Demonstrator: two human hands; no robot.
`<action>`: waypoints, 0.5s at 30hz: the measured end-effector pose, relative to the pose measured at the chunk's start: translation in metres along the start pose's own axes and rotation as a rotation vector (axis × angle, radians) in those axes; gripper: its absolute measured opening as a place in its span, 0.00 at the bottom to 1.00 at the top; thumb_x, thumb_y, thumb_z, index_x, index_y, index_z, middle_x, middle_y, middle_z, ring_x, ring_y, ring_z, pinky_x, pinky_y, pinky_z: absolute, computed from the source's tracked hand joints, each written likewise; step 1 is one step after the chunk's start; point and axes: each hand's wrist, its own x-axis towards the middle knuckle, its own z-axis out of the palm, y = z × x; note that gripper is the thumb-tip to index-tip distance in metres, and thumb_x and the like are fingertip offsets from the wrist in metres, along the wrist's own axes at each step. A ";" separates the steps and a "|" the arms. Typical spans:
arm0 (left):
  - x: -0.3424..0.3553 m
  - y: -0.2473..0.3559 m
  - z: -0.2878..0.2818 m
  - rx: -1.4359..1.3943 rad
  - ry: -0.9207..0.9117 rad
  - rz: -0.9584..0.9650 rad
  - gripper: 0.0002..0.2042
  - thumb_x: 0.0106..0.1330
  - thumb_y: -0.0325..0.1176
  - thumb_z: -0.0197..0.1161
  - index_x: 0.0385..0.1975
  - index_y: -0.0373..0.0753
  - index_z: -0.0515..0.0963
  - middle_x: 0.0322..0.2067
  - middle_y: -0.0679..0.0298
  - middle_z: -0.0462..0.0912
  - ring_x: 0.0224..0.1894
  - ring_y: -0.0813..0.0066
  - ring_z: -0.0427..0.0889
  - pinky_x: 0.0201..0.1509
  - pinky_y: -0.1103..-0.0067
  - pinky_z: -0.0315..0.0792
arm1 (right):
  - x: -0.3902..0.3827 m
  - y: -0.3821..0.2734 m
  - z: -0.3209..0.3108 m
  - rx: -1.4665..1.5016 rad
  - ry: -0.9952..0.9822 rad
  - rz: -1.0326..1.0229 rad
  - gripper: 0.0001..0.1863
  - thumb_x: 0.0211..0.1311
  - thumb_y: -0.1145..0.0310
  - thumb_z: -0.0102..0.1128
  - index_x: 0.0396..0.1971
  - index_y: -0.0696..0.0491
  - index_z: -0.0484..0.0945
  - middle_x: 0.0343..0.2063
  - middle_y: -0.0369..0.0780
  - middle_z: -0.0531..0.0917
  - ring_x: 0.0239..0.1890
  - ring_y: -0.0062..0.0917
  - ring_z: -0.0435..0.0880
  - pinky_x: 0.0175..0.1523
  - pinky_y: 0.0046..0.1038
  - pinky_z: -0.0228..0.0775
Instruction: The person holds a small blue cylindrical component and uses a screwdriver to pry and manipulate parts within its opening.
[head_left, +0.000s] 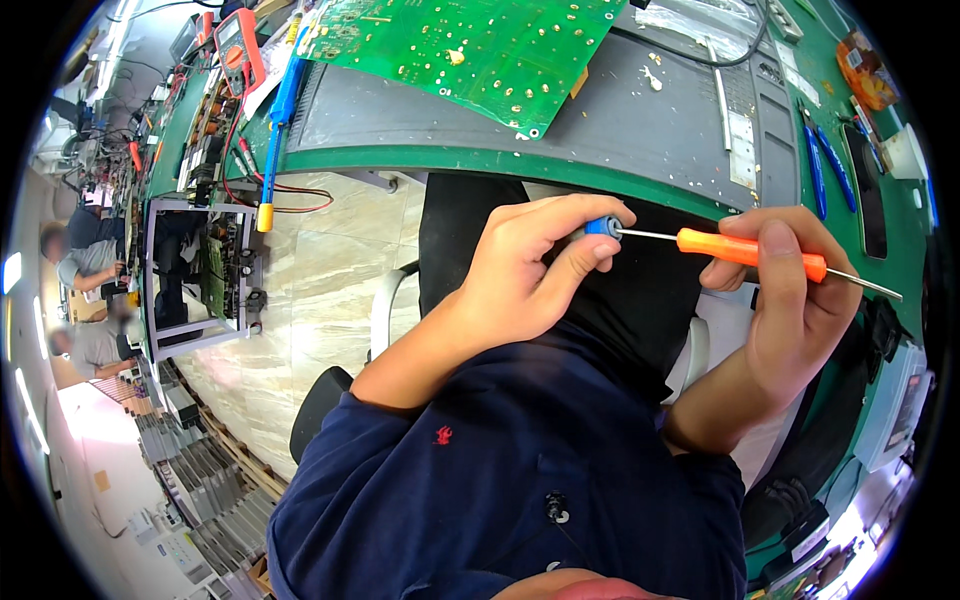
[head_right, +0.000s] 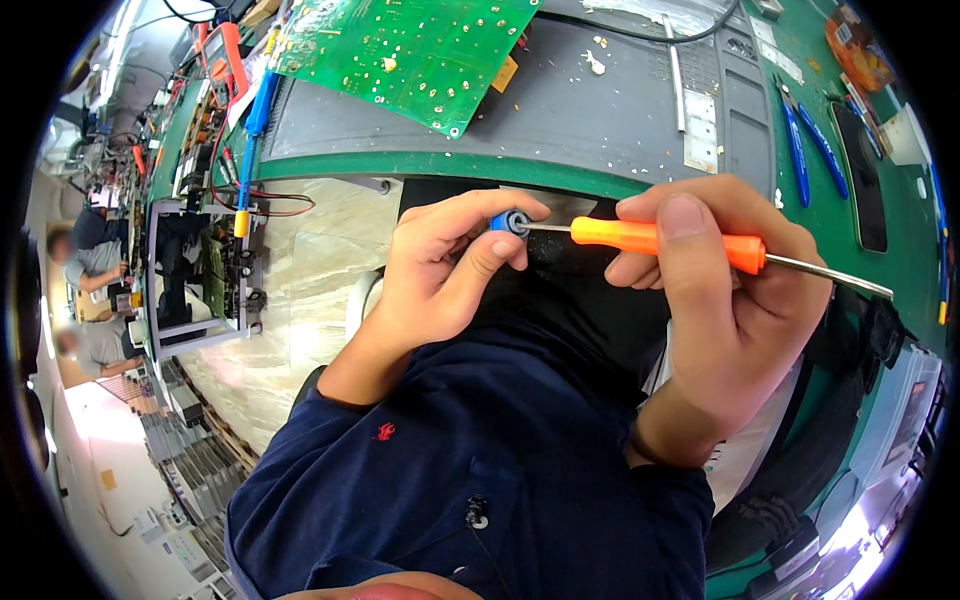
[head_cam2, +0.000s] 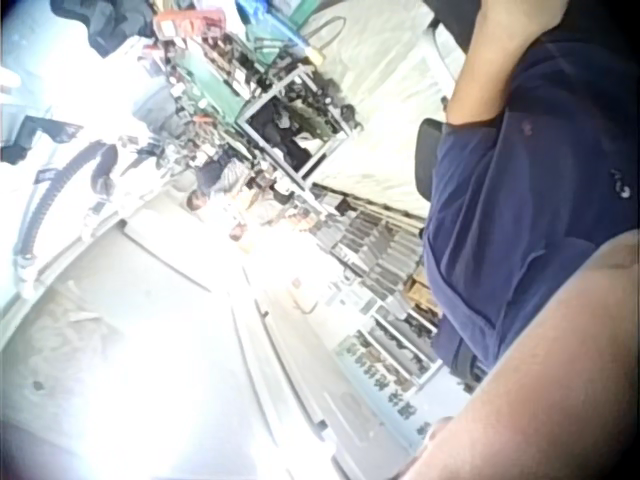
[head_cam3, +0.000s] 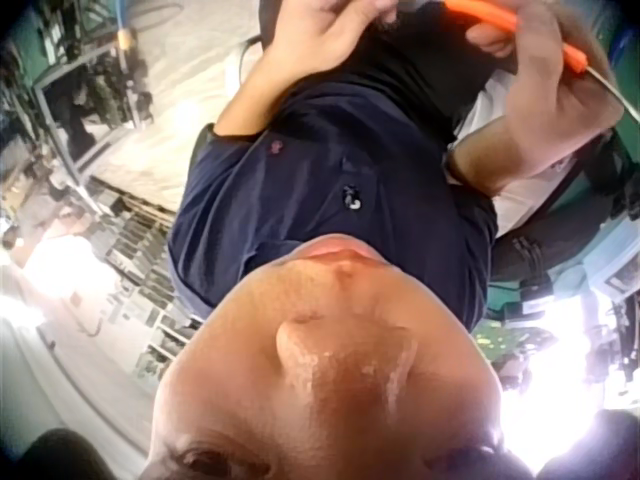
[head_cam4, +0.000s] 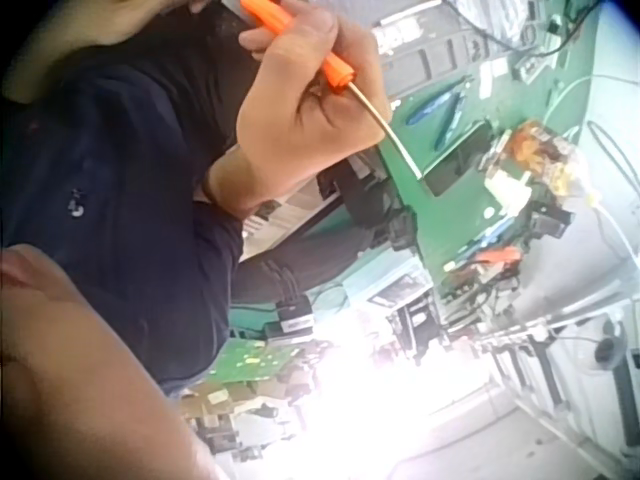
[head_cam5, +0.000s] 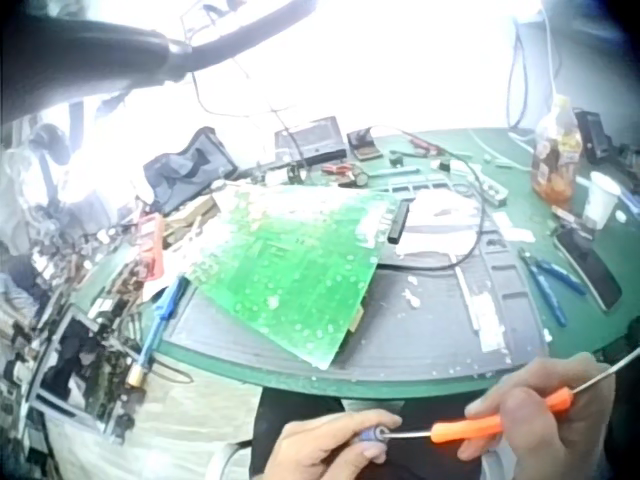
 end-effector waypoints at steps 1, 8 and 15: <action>0.000 -0.004 -0.001 0.024 0.020 0.003 0.10 0.67 0.25 0.52 0.44 0.30 0.75 0.25 0.64 0.78 0.26 0.84 0.75 0.30 0.88 0.68 | 0.000 -0.001 -0.002 -0.018 0.076 -0.029 0.14 0.64 0.73 0.44 0.28 0.67 0.77 0.18 0.43 0.77 0.16 0.20 0.74 0.23 0.17 0.64; -0.006 -0.006 0.000 -0.317 0.022 0.077 0.12 0.68 0.30 0.53 0.48 0.31 0.68 0.38 0.54 0.77 0.38 0.76 0.76 0.37 0.83 0.71 | 0.008 0.020 -0.035 0.116 0.114 -0.299 0.21 0.68 0.66 0.36 0.38 0.67 0.75 0.14 0.41 0.72 0.16 0.20 0.67 0.23 0.19 0.57; 0.000 -0.003 0.003 -0.378 -0.010 0.164 0.13 0.68 0.31 0.53 0.48 0.32 0.65 0.42 0.48 0.76 0.46 0.63 0.77 0.42 0.74 0.76 | 0.007 0.026 -0.041 0.284 -0.171 -0.400 0.20 0.69 0.65 0.39 0.45 0.68 0.72 0.15 0.39 0.73 0.17 0.18 0.68 0.23 0.19 0.58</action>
